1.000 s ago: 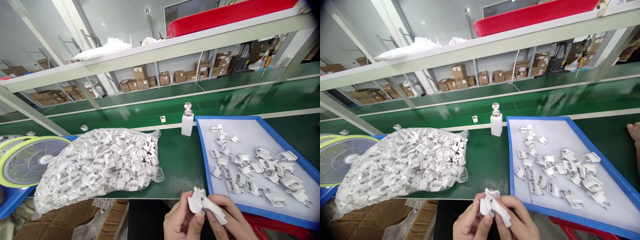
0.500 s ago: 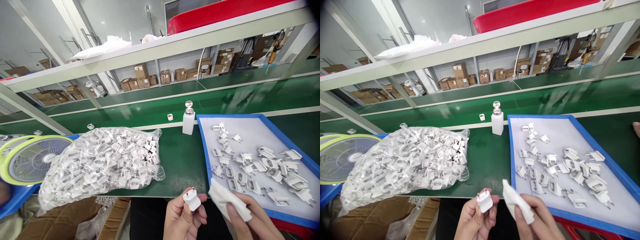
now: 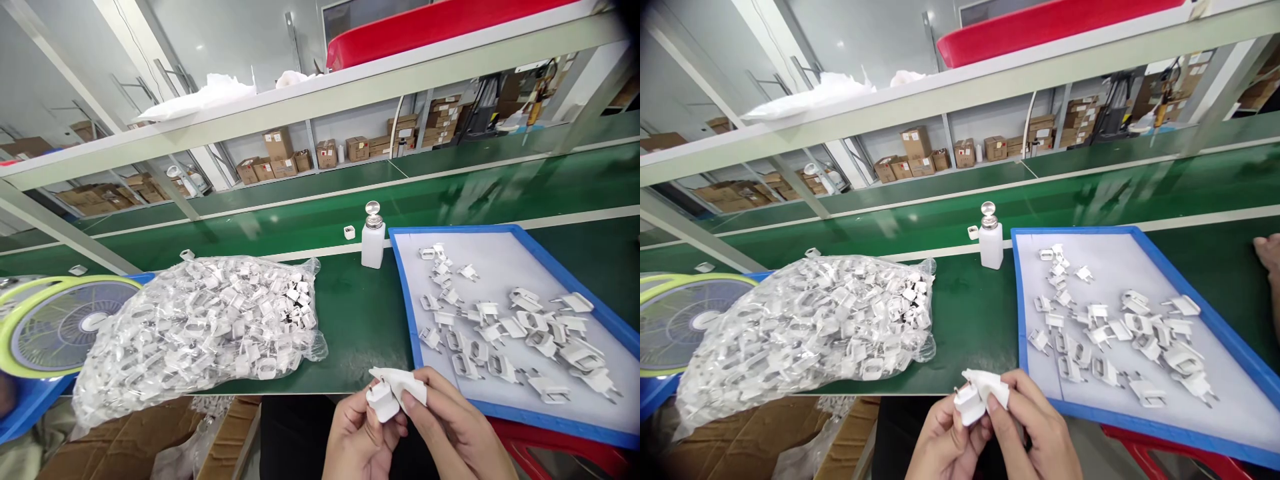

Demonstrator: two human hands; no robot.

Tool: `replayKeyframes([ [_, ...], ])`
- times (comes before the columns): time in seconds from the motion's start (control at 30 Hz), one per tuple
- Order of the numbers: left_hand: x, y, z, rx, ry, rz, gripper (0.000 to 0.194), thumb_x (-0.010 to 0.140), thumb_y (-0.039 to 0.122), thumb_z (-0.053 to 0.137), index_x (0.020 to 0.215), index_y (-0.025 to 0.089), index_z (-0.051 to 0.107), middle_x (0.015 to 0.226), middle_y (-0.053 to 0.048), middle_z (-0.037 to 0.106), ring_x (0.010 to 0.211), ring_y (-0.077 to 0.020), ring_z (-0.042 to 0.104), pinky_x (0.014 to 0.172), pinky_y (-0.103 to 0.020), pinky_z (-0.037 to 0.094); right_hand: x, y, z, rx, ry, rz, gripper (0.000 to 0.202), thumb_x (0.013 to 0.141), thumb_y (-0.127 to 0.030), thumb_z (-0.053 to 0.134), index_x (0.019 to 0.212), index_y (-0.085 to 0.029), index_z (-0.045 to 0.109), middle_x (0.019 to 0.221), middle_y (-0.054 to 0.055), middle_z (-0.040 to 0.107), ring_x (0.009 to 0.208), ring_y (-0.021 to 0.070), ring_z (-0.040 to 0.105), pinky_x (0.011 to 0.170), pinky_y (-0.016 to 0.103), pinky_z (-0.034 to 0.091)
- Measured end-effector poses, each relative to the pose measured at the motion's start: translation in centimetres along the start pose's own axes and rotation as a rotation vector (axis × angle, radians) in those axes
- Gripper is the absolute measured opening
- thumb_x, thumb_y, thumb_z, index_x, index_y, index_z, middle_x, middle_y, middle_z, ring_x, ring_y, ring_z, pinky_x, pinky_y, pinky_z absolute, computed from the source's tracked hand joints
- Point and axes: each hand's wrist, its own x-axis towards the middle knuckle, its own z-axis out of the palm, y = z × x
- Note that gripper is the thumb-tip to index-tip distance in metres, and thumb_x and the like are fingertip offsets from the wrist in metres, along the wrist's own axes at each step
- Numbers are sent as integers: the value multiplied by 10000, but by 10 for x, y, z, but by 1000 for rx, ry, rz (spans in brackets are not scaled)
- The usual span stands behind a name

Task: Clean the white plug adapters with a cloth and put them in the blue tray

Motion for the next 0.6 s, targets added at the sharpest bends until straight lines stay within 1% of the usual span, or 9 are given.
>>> replayKeyframes([
  [0.07, 2, 0, 1, -46, 30, -44, 373, 649, 366, 973, 890, 126, 821, 881, -96, 771, 819, -191, 718, 868, -316, 562, 2, 6, -4, -40, -49, -27, 258, 1010, -355, 548, 887, -227, 736, 867, 14, 606, 621, 113, 592, 659, 178, 538],
  [0.2, 7, -5, 5, -155, 88, -87, 329, 637, 334, 983, 836, 120, 832, 851, -87, 780, 791, -136, 721, 868, -227, 560, 0, 13, -3, -93, -22, -31, 252, 1014, -334, 547, 872, -214, 717, 874, 26, 609, 680, 123, 644, 627, 166, 525],
  [0.23, 8, -7, 6, -153, 106, -75, 349, 630, 340, 985, 850, 116, 834, 871, -102, 790, 806, -147, 731, 867, -230, 566, -1, 15, -2, -90, -22, -13, 265, 1012, -344, 550, 841, -212, 705, 869, 26, 607, 687, 124, 646, 626, 164, 521],
  [0.3, 9, -11, 8, -82, 150, -9, 413, 643, 391, 970, 915, 111, 833, 939, -140, 805, 884, -210, 757, 887, -283, 584, -2, 17, 0, -69, -33, 37, 302, 1008, -371, 553, 783, -209, 672, 846, 23, 601, 705, 130, 645, 641, 162, 518],
  [0.37, 10, -14, 10, 127, 199, 146, 443, 715, 446, 913, 1005, 124, 821, 994, -151, 808, 948, -265, 762, 889, -333, 600, -2, 19, 1, -17, -53, 98, 334, 1003, -408, 556, 757, -207, 659, 824, 21, 591, 708, 137, 627, 678, 170, 525],
  [0.43, 10, -15, 9, 463, 238, 414, 379, 821, 433, 826, 1069, 147, 809, 1013, -133, 801, 930, -259, 760, 851, -314, 610, -2, 23, 1, 83, -66, 164, 348, 982, -453, 583, 761, -202, 678, 814, 21, 584, 689, 140, 597, 696, 187, 536],
  [0.5, 10, -15, 7, 799, 263, 721, 286, 893, 343, 755, 1119, 173, 798, 1040, -119, 792, 919, -241, 753, 842, -285, 607, -3, 30, 2, 227, -95, 260, 350, 949, -508, 622, 827, -199, 734, 830, 31, 602, 715, 159, 604, 706, 214, 554],
  [0.53, 10, -14, 5, 923, 273, 848, 264, 910, 292, 732, 1144, 187, 792, 1062, -116, 787, 935, -239, 751, 862, -281, 602, -3, 34, 2, 303, -103, 330, 355, 934, -533, 638, 896, -203, 763, 861, 42, 627, 759, 177, 627, 717, 231, 565],
  [0.6, 11, -14, 1, 1072, 285, 1005, 289, 919, 211, 710, 1202, 205, 770, 1104, -113, 782, 993, -246, 746, 920, -290, 588, -6, 46, 3, 432, -97, 482, 406, 901, -577, 669, 1036, -214, 791, 975, 71, 685, 886, 224, 671, 761, 270, 582],
])
